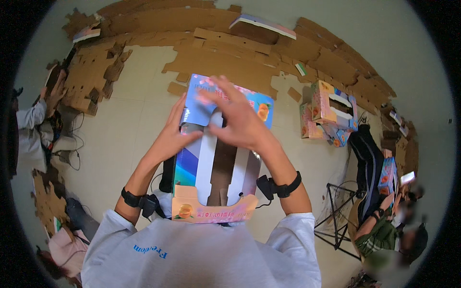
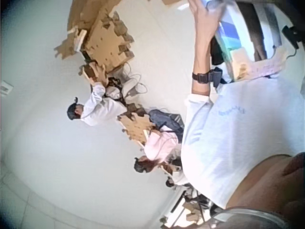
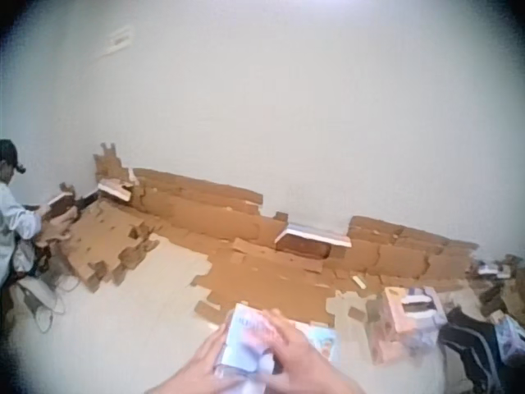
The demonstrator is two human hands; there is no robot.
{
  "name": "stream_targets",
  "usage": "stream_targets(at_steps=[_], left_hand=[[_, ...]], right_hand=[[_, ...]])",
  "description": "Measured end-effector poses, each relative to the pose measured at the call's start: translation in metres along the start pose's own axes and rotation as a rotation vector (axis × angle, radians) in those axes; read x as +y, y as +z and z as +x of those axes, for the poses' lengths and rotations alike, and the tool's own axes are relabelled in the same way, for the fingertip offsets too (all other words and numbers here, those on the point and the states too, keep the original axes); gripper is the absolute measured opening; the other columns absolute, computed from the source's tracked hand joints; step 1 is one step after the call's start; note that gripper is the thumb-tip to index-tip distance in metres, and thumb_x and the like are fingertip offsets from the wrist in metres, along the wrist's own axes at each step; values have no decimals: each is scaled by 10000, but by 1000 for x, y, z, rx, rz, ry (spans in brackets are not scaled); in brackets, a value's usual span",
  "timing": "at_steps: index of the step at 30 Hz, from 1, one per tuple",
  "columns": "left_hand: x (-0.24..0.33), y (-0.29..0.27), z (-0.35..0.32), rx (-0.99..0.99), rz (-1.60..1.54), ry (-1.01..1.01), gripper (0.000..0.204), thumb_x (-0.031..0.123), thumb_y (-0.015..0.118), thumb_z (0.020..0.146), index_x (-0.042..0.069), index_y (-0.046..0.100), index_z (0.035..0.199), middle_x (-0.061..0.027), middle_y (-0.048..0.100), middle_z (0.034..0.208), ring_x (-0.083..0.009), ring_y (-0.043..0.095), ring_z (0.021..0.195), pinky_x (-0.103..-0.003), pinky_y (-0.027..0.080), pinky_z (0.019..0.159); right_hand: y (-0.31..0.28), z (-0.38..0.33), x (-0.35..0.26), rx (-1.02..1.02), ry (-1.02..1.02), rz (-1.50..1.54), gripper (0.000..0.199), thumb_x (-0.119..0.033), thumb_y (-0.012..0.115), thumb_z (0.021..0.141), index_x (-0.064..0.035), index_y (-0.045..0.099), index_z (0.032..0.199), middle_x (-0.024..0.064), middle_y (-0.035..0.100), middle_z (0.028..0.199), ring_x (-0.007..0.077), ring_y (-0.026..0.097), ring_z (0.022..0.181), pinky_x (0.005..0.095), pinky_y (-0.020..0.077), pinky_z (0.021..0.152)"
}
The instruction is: Assembling colorful cardboard gift or product boxes by folding flaps.
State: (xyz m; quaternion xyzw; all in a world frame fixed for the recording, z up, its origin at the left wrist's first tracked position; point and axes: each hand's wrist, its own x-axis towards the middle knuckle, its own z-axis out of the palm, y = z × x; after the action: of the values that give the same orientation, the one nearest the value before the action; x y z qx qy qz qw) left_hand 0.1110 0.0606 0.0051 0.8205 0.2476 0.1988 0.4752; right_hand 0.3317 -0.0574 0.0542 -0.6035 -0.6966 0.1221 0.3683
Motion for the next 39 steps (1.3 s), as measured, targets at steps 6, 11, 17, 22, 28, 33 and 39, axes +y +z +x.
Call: stream_targets(at_steps=[6, 11, 17, 22, 28, 33, 39], left_hand=[[4, 3, 0, 8, -190, -75, 1135, 163, 873, 821, 60, 200, 1729, -220, 220, 1781, -370, 223, 1658, -448, 282, 1326], [6, 2, 1, 10, -204, -93, 1147, 79, 871, 827, 30, 164, 1729, -215, 265, 1769, -340, 259, 1650, -438, 273, 1326], [-5, 8, 2, 25, -284, -96, 1145, 96, 885, 811, 92, 198, 1727, -219, 218, 1780, -366, 259, 1647, -467, 327, 1311], [-13, 9, 0, -6, -375, -131, 1196, 82, 892, 811, 78, 132, 1734, -211, 207, 1781, -359, 244, 1650, -457, 313, 1316], [-8, 6, -4, 12, -402, -126, 1179, 64, 863, 823, 65, 116, 1735, -199, 213, 1783, -334, 225, 1655, -435, 260, 1327], [-14, 5, -21, 74, -526, -221, 1138, 78, 858, 828, 57, 167, 1732, -178, 282, 1752, -311, 297, 1619, -416, 270, 1310], [-38, 9, -57, 215, -496, -141, 859, 336, 660, 1024, 39, 246, 1715, -181, 317, 1742, -313, 271, 1627, -434, 190, 1331]], right_hand=[[26, 23, -17, -151, -205, -262, 521, -106, 824, 834, -229, 692, 1322, 141, 493, 1595, 429, 407, 1551, 664, 307, 1249], [38, 20, 0, -58, -213, -176, 402, -59, 767, 862, -214, 739, 1233, 136, 526, 1560, 415, 422, 1549, 660, 315, 1247], [37, 20, -3, -123, -237, -373, 376, -172, 736, 958, -251, 721, 1325, 145, 476, 1640, 401, 385, 1577, 637, 290, 1268], [38, 11, -26, -212, -176, -420, 565, -339, 726, 989, -268, 596, 1534, 164, 372, 1733, 394, 331, 1605, 598, 256, 1294], [23, -2, -16, -126, 42, 131, 591, -209, 696, 1012, -131, 543, 1577, 183, 443, 1692, 392, 417, 1559, 526, 327, 1278], [-21, -87, 34, 328, 286, 88, 542, -120, 647, 1040, -37, 538, 1564, 165, 611, 1549, 305, 532, 1480, 451, 422, 1216], [25, -210, 13, 104, 1077, 821, 775, -194, 705, 1003, -44, 351, 1677, 120, 484, 1649, 272, 482, 1507, 403, 374, 1237]])
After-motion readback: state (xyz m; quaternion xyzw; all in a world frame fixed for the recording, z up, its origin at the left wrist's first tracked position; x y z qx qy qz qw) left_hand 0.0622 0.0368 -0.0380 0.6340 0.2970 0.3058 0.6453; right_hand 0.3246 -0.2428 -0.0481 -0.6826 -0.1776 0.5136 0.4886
